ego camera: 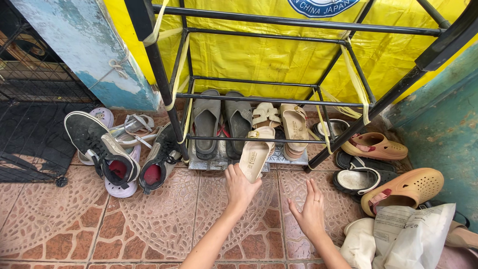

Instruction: The person organizes various footwear by picking up pairs of sandals, flip-flops, sneakers, and boots from the floor and placing them onto a metal shoe rack. The person handles each pair individually and arranges them on the rack's shelves.

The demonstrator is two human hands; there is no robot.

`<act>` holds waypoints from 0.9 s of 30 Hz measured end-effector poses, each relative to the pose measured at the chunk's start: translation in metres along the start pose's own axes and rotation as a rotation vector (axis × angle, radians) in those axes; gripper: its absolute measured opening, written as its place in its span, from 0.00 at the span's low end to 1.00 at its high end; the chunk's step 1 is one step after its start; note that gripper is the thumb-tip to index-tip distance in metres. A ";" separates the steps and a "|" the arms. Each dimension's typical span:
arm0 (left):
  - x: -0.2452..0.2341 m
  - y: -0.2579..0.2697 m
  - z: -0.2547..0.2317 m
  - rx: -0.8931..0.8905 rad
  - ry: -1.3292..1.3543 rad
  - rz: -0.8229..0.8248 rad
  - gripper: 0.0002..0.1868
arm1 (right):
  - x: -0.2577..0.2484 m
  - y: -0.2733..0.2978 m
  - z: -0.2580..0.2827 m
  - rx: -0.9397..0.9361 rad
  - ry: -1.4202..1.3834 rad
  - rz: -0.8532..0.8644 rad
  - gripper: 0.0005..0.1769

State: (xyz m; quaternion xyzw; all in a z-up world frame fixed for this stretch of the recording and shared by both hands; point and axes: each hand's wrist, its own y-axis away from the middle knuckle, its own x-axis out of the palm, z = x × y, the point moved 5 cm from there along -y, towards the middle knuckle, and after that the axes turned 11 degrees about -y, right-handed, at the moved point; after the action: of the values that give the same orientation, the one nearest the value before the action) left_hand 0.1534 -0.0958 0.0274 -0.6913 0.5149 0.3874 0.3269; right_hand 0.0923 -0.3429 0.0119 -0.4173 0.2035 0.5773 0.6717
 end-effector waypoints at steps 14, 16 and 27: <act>0.036 -0.052 -0.038 -0.070 0.102 -0.221 0.44 | 0.010 0.002 -0.010 -0.007 0.009 0.013 0.52; 0.042 -0.057 -0.042 -0.093 0.126 -0.243 0.45 | 0.011 0.004 -0.012 0.002 0.013 0.022 0.52; 0.076 -0.090 -0.057 -0.176 0.077 -0.195 0.49 | 0.009 0.013 -0.031 0.048 0.008 0.059 0.53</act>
State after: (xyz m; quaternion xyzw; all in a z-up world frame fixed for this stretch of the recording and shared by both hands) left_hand 0.2649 -0.1562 -0.0069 -0.7785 0.4214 0.3706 0.2812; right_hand 0.0891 -0.3618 -0.0167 -0.3975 0.2321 0.5900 0.6634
